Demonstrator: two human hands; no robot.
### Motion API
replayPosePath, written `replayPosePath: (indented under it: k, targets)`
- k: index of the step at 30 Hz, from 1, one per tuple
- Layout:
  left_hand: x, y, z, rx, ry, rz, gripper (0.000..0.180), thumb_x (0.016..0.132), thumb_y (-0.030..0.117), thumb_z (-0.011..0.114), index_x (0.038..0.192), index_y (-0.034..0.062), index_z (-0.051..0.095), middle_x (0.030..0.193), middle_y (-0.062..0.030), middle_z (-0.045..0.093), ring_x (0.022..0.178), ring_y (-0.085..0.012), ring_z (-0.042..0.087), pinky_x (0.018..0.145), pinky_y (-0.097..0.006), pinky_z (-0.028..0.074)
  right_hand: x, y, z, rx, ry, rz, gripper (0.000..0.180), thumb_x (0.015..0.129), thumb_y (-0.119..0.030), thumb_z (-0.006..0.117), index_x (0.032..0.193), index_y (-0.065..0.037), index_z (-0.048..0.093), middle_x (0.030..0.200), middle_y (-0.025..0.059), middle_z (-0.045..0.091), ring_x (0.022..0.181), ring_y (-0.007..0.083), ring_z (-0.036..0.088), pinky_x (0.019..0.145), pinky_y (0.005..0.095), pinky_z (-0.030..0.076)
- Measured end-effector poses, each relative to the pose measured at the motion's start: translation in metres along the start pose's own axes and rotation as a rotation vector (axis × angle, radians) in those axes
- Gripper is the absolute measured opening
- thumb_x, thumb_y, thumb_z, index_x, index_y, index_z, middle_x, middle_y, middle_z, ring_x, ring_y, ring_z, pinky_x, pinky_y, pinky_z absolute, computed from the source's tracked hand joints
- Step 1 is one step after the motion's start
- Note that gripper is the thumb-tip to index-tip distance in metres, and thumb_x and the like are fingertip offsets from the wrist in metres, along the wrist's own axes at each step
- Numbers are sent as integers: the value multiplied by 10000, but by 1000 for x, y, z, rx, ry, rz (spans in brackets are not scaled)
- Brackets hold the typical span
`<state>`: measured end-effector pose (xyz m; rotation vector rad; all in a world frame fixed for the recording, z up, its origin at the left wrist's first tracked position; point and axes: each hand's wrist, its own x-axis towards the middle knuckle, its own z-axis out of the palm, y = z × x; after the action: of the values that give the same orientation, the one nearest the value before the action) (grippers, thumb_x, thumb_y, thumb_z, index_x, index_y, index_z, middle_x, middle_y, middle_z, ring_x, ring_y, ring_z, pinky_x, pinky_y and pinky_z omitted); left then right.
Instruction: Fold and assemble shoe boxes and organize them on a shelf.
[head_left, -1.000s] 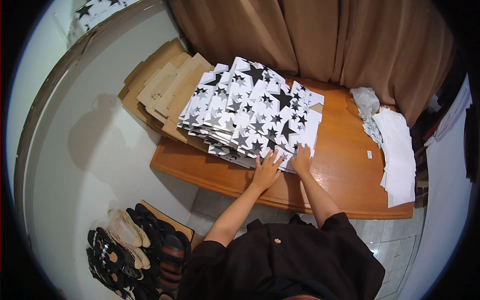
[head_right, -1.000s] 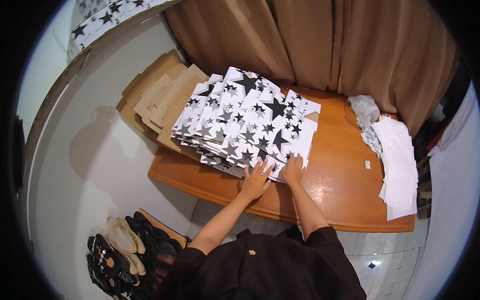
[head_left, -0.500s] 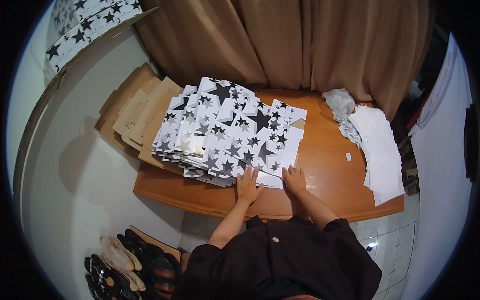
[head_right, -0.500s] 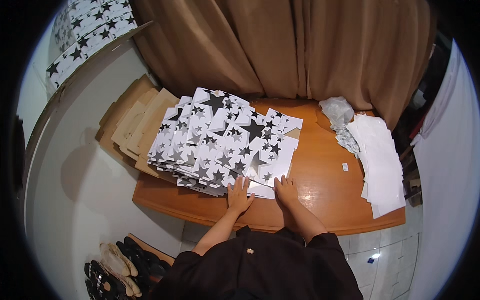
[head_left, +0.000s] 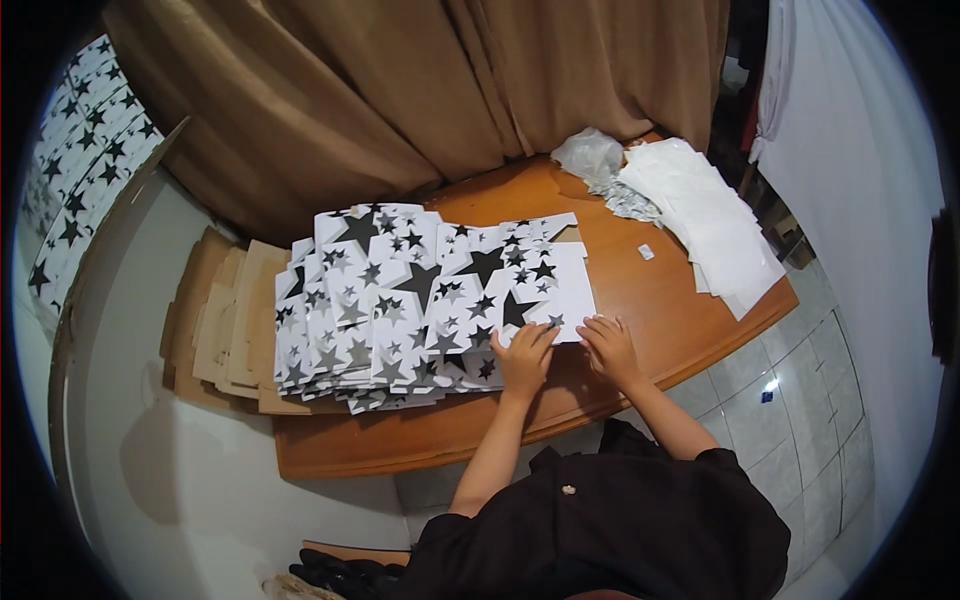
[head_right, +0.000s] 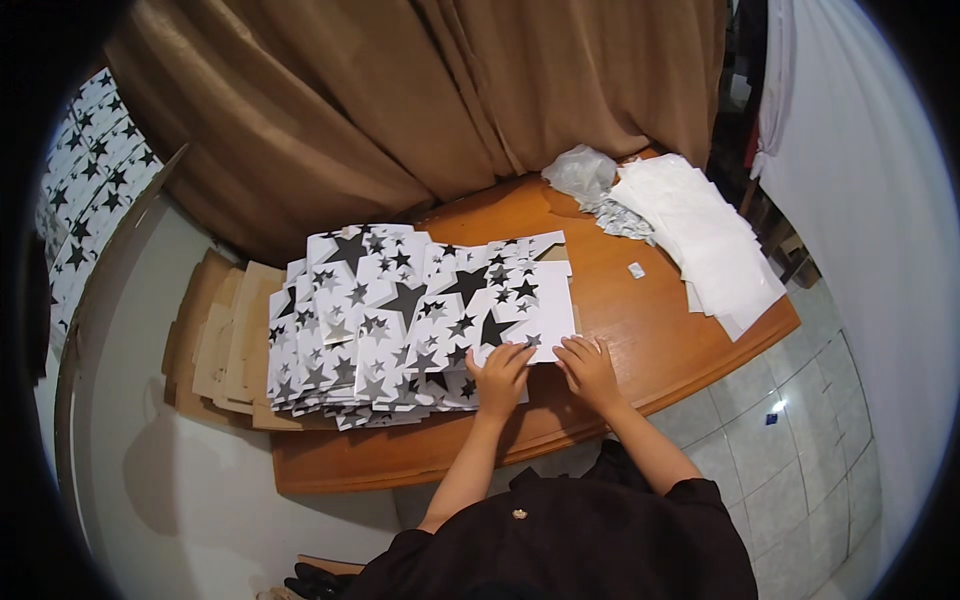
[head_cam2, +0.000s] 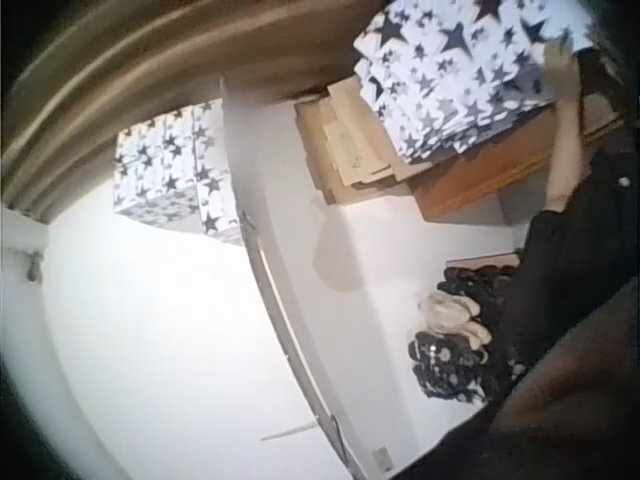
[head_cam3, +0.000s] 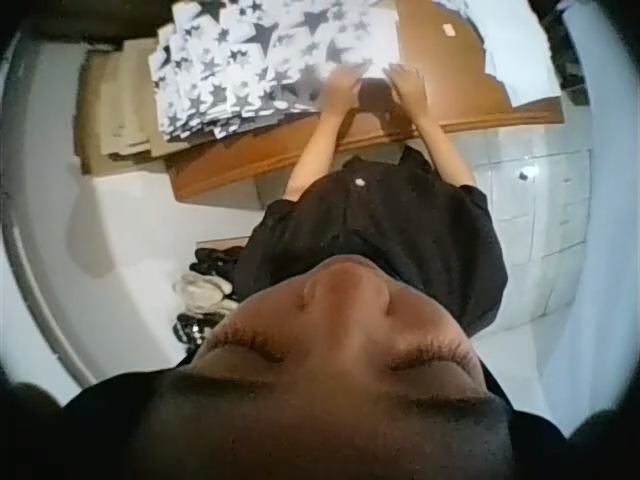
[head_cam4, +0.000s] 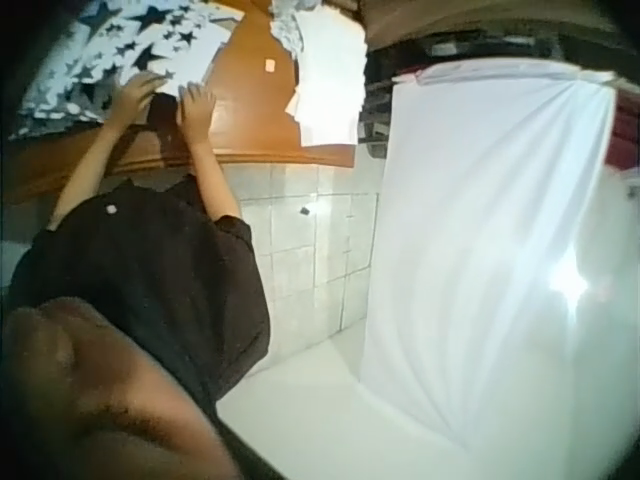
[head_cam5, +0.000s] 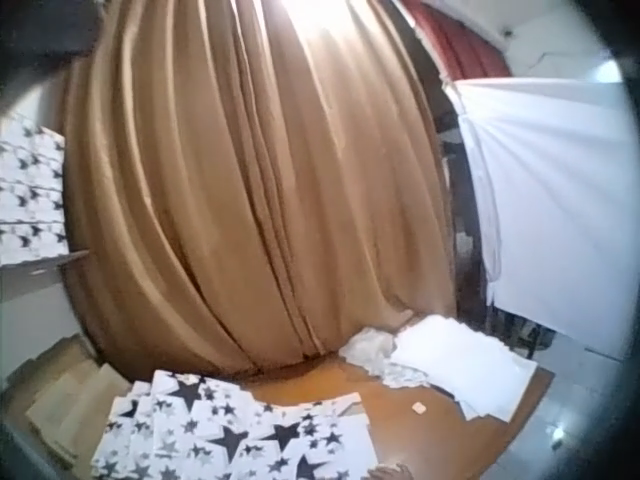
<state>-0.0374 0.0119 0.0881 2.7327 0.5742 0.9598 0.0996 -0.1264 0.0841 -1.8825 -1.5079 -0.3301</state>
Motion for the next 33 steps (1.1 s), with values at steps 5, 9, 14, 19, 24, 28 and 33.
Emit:
replayPosePath:
  k: [5, 9, 14, 19, 24, 28, 33]
  targets:
    - [58, -2, -48, -29, 444, 62, 209, 745, 78, 576, 927, 147, 652, 892, 5, 650, 866, -158, 610, 913, -417, 274, 24, 27, -60, 91, 437, 289, 267, 877, -148, 517, 1114, -32, 556, 1224, 172, 491, 1171, 305, 439, 1001, 422, 315]
    - [98, 0, -97, -10, 827, -62, 112, 843, 205, 617, 847, 96, 643, 796, -25, 652, 712, -182, 586, 804, -381, 352, 38, 94, -85, 348, 645, 555, 329, 915, -160, 467, 1198, 6, 488, 1248, 136, 476, 1194, 251, 417, 1014, 363, 306]
    - [117, 13, -117, -530, 994, -409, 422, 862, 399, 629, 975, -7, 605, 827, -8, 578, 758, -78, 501, 675, -218, 402, 58, 138, -110, 703, 566, 605, 445, 899, -165, 508, 1303, -19, 394, 1316, 153, 407, 1239, 276, 364, 1051, 383, 261]
    - [115, 31, -95, -739, 961, -367, 327, 918, 309, 571, 988, -11, 581, 925, -43, 608, 833, -104, 522, 775, -251, 414, 66, 184, -129, 808, 496, 523, 571, 911, -281, 496, 1382, -30, 293, 1380, 170, 346, 1298, 275, 298, 1081, 386, 199]
    - [99, 37, -50, -931, 813, -539, 245, 934, 245, 548, 990, 7, 574, 941, -25, 597, 858, -91, 517, 803, -234, 401, 58, 216, -145, 1245, 315, 595, 514, 972, -336, 365, 1370, -16, 301, 1392, 107, 363, 1287, 215, 330, 1069, 335, 226]
    - [99, 47, -28, -1174, 769, -617, 210, 939, 193, 506, 988, 1, 577, 949, -45, 605, 855, -99, 536, 795, -233, 408, 47, 230, -128, 1404, 334, 622, 536, 984, -381, 312, 1342, 18, 337, 1361, 116, 411, 1254, 212, 374, 1060, 339, 244]
    - [101, 48, 7, -1231, 636, -595, 310, 908, 239, 468, 1025, -28, 574, 957, -82, 618, 888, -150, 571, 796, -257, 433, 56, 217, -107, 1564, 240, 623, 601, 975, -458, 250, 1352, 1, 340, 1355, 106, 433, 1255, 234, 381, 1058, 376, 238]
